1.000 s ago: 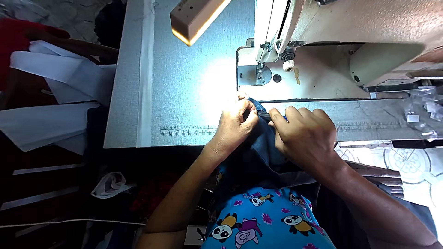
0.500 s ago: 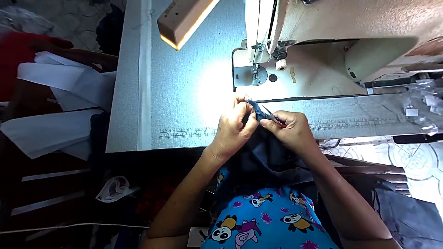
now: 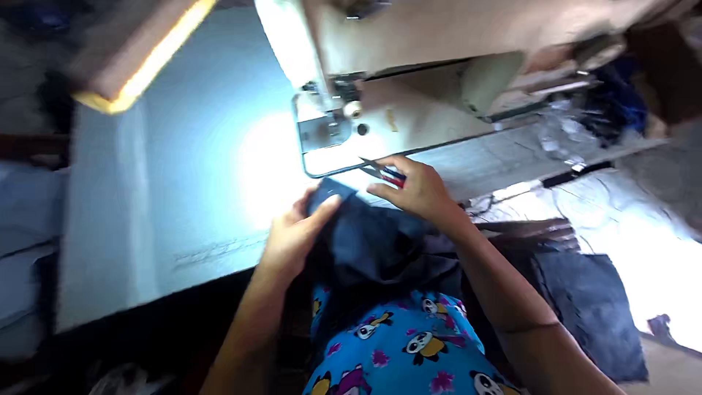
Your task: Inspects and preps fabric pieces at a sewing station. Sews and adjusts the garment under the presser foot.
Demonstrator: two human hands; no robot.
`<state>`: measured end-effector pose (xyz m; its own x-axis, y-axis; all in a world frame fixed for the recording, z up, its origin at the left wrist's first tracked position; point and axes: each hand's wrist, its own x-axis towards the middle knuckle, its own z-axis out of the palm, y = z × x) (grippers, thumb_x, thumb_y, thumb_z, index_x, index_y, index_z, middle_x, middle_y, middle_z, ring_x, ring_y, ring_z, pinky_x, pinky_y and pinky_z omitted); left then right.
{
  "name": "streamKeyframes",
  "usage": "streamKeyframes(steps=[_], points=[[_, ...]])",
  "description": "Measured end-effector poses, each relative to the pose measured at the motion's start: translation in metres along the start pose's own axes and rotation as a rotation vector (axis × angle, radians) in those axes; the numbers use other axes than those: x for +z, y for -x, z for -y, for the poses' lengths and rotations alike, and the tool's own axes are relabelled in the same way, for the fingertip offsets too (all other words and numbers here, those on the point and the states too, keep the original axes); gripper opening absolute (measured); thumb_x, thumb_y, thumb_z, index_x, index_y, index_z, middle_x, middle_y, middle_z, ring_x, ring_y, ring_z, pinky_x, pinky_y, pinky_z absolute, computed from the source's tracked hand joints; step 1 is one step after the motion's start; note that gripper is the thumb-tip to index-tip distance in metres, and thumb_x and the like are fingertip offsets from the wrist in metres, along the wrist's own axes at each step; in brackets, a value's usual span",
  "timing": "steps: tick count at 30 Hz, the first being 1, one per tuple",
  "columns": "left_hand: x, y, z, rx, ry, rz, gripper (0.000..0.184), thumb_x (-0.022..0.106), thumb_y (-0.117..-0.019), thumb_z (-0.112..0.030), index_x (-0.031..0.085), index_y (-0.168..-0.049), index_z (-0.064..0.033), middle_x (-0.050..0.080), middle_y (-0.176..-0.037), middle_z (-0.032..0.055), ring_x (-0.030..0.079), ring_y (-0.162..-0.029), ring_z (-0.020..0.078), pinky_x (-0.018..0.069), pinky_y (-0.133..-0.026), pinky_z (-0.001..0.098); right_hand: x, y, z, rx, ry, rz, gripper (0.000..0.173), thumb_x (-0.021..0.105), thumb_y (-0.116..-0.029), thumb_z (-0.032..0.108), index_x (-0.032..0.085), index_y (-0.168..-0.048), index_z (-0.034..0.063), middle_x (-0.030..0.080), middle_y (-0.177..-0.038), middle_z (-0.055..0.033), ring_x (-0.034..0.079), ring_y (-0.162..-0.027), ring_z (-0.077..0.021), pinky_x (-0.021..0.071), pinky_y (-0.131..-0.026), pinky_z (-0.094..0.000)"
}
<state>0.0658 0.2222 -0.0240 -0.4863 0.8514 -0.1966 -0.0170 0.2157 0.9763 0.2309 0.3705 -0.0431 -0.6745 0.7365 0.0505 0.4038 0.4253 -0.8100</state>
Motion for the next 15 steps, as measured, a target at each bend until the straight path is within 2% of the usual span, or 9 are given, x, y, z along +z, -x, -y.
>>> streamKeyframes(steps=[2,4,6,7,8,10,11,13,15], points=[[0.002,0.005,0.003,0.024,0.045,-0.015,0.02,0.064,-0.0944,-0.006,0.066,-0.114,-0.0097,0.074,-0.095,-0.0062,0.071,-0.086,0.0033,0.0612,-0.08,0.024,-0.017,-0.004,-0.019,0.081,0.221,-0.164,0.047,0.069,-0.0961,0.036,0.067,-0.133,0.0069,0.072,-0.109,-0.0215,0.07,-0.094,-0.0401,0.053,-0.078,-0.0614],[0.003,0.012,0.006,0.158,0.045,0.007,0.012,0.067,-0.0918,-0.012,0.07,-0.104,-0.0155,0.075,-0.093,-0.011,0.072,-0.087,0.0017,0.0611,-0.081,0.0225,-0.032,-0.01,-0.043,0.147,0.443,-0.262,0.038,0.064,-0.0993,0.025,0.068,-0.133,0.0083,0.067,-0.115,-0.0258,0.065,-0.106,-0.0449,0.0477,-0.087,-0.0619],[0.003,0.02,0.006,0.372,-0.051,0.082,0.01,0.069,-0.0954,-0.023,0.072,-0.105,-0.0208,0.074,-0.098,-0.0153,0.07,-0.092,-0.0007,0.0596,-0.084,0.0202,-0.042,-0.008,-0.053,0.181,0.565,-0.271,0.037,0.063,-0.1004,0.025,0.069,-0.133,0.0086,0.061,-0.127,-0.0281,0.056,-0.118,-0.0484,0.0403,-0.097,-0.0642],[0.004,0.024,0.005,0.497,-0.134,0.116,0.011,0.067,-0.0981,-0.026,0.072,-0.108,-0.0232,0.072,-0.102,-0.018,0.068,-0.094,-0.0036,0.0574,-0.085,0.0173,-0.043,-0.002,-0.048,0.139,0.555,-0.287,0.036,0.065,-0.0995,0.024,0.07,-0.131,0.007,0.058,-0.136,-0.0291,0.053,-0.126,-0.0503,0.0374,-0.103,-0.0673],[0.005,0.027,0.003,0.61,-0.216,0.14,0.012,0.065,-0.1004,-0.026,0.071,-0.111,-0.0244,0.069,-0.104,-0.0196,0.065,-0.096,-0.0068,0.0548,-0.086,0.0137,-0.041,0.008,-0.038,0.036,0.494,-0.333,0.034,0.066,-0.0982,0.023,0.072,-0.127,0.0073,0.059,-0.139,-0.0264,0.054,-0.13,-0.0469,0.0385,-0.106,-0.066],[0.008,0.036,-0.002,0.753,-0.317,0.141,0.014,0.061,-0.1036,-0.027,0.069,-0.114,-0.0221,0.067,-0.106,-0.0181,0.06,-0.099,-0.01,0.05,-0.088,0.0096,-0.025,0.03,-0.009,-0.272,0.156,-0.319,0.028,0.064,-0.098,0.024,0.076,-0.114,0.0039,0.071,-0.119,-0.0162,0.066,-0.113,-0.0285,0.0507,-0.097,-0.0501],[0.006,0.044,-0.004,0.784,-0.345,0.118,0.014,0.06,-0.1041,-0.027,0.068,-0.114,-0.0214,0.066,-0.106,-0.0176,0.059,-0.101,-0.0105,0.0483,-0.088,0.0088,-0.016,0.043,0.005,-0.396,-0.082,-0.156,0.029,0.06,-0.0998,0.021,0.075,-0.11,-0.0011,0.074,-0.108,-0.0138,0.069,-0.103,-0.0215,0.0545,-0.092,-0.0427],[-0.013,0.062,-0.008,0.779,-0.402,0.005,0.013,0.059,-0.1041,-0.028,0.068,-0.113,-0.0233,0.064,-0.108,-0.0194,0.057,-0.105,-0.0102,0.0464,-0.093,0.0109,0.005,0.064,0.01,-0.503,-0.37,0.195,0.036,0.053,-0.1034,0.021,0.072,-0.098,-0.0087,0.071,-0.086,-0.0144,0.068,-0.085,-0.019,0.0524,-0.085,-0.0392],[-0.044,0.076,-0.012,0.788,-0.424,-0.156,0.008,0.063,-0.101,-0.022,0.068,-0.105,-0.018,0.065,-0.105,-0.0137,0.061,-0.104,-0.0033,0.0504,-0.092,0.018,0.018,0.078,-0.006,-0.534,-0.37,0.299,0.037,0.054,-0.1043,0.02,0.067,-0.081,-0.0053,0.063,-0.068,-0.0117,0.063,-0.072,-0.019,0.048,-0.083,-0.04]])
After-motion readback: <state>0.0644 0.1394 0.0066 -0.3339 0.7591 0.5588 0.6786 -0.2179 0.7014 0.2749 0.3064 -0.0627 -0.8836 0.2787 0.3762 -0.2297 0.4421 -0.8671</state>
